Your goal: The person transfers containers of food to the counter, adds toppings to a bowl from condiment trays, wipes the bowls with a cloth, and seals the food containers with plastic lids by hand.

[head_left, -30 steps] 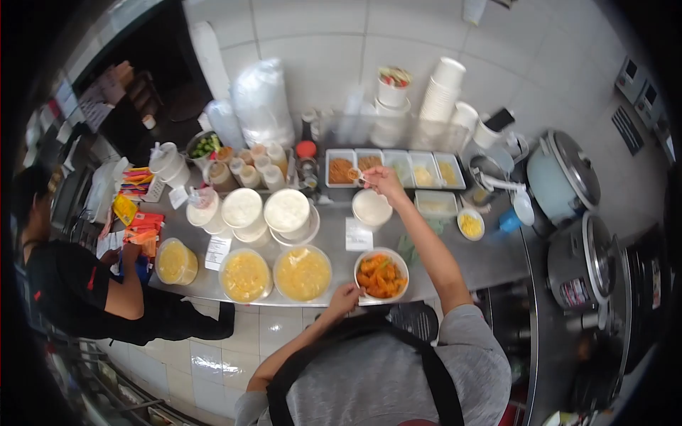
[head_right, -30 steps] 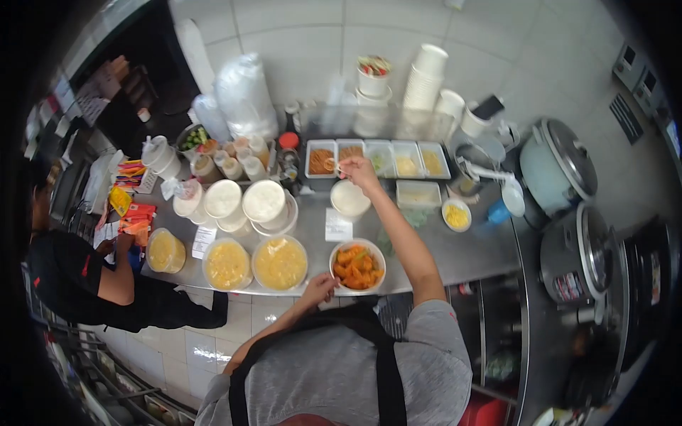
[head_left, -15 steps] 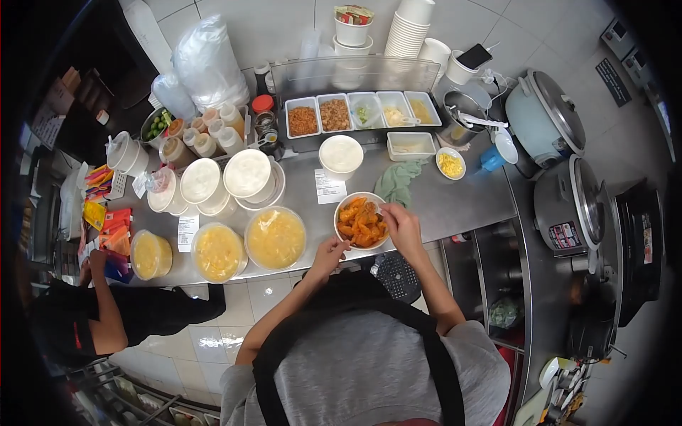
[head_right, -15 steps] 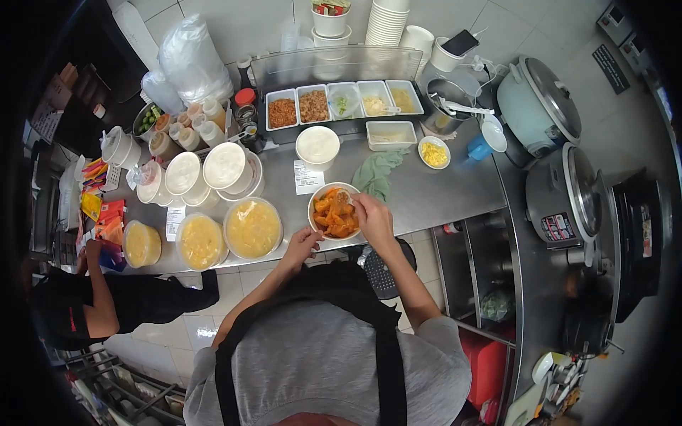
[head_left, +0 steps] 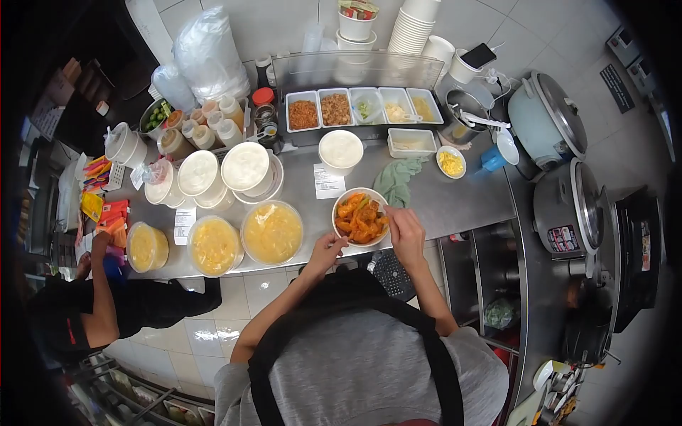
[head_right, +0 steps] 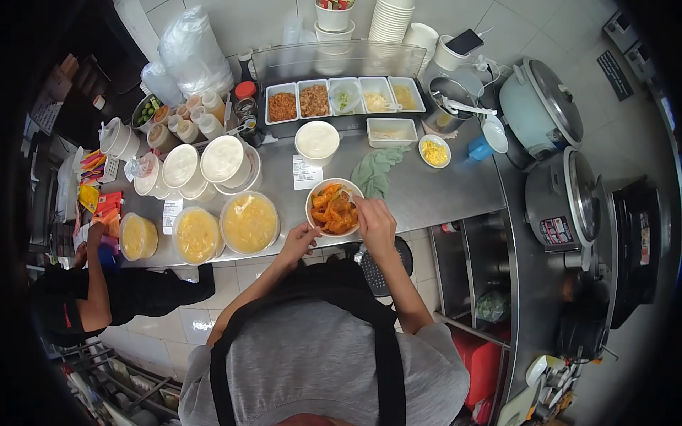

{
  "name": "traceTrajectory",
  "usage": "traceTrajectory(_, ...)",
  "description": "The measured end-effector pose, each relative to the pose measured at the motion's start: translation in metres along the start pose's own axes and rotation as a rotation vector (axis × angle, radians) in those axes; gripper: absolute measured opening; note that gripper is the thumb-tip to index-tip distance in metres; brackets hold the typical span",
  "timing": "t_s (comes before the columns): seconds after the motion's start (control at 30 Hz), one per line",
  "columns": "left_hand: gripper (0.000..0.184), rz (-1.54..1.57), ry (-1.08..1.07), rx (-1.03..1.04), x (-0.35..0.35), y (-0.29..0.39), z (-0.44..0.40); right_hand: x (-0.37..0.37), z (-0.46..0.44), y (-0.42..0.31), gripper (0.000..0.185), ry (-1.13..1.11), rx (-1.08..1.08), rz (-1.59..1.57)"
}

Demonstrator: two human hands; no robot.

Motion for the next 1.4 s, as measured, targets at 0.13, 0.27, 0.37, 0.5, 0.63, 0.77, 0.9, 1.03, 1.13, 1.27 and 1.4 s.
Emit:
traceTrajectory(0.13, 0.02, -0.02, 0.005, 0.001, 0.002, 0.003, 0.005, -0.004, 0.0, -0.003, 0.015, 0.018, -0.125, 0.082)
traceTrajectory(0.27, 0.022, -0.012, -0.01, 0.033, -0.001, -0.001, 0.0, 0.025, 0.005, 0.034, 0.016, 0.005, 0.104, -0.343)
traceTrajectory(0.37, 0.024, -0.031, -0.01, 0.043, -0.003, -0.002, 0.001, 0.052, -0.006, 0.053, 0.017, -0.428, 0.623, -1.023)
traceTrajectory(0.5, 0.026, -0.042, -0.021, 0.059, -0.001, 0.001, 0.003, 0.074, -0.083, 0.023, 0.017, -0.401, 0.438, -0.956)
traceTrajectory(0.63, 0.026, -0.006, -0.022, 0.057, -0.004, -0.002, 0.0, 0.141, -0.174, -0.01, 0.017, -0.161, 0.03, -0.555)
traceTrajectory(0.77, 0.026, 0.026, -0.022, 0.054, -0.002, -0.004, 0.002, 0.212, -0.225, -0.02, 0.019, -0.128, -0.156, -0.235)
traceTrajectory(0.9, 0.026, 0.049, -0.025, 0.044, -0.004, -0.005, 0.005, 0.146, -0.221, -0.025, 0.021, 0.048, -0.165, -0.15)
traceTrajectory(1.03, 0.026, 0.072, -0.034, 0.022, -0.006, -0.009, 0.002, 0.09, -0.169, 0.05, 0.015, -0.056, 0.073, -0.34)
traceTrajectory(1.13, 0.027, 0.125, -0.041, -0.008, -0.001, -0.008, 0.005, 0.089, -0.099, 0.127, 0.018, -0.235, 0.388, -0.012)
traceTrajectory(1.27, 0.027, 0.108, -0.043, -0.01, -0.001, -0.008, 0.003, 0.113, -0.026, 0.139, 0.023, -0.208, 0.388, 0.088)
traceTrajectory(1.4, 0.026, 0.094, -0.038, 0.006, 0.005, -0.004, -0.003, 0.108, -0.008, 0.161, 0.027, -0.158, 0.474, 0.161)
Point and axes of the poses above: each hand's wrist, its own z-axis away from the middle knuckle, its own x-axis out of the palm, y = z × x, the point moved 6 cm from there along -z, towards the middle knuckle, and after that the axes turned 14 degrees about z, right-handed, at the moved point
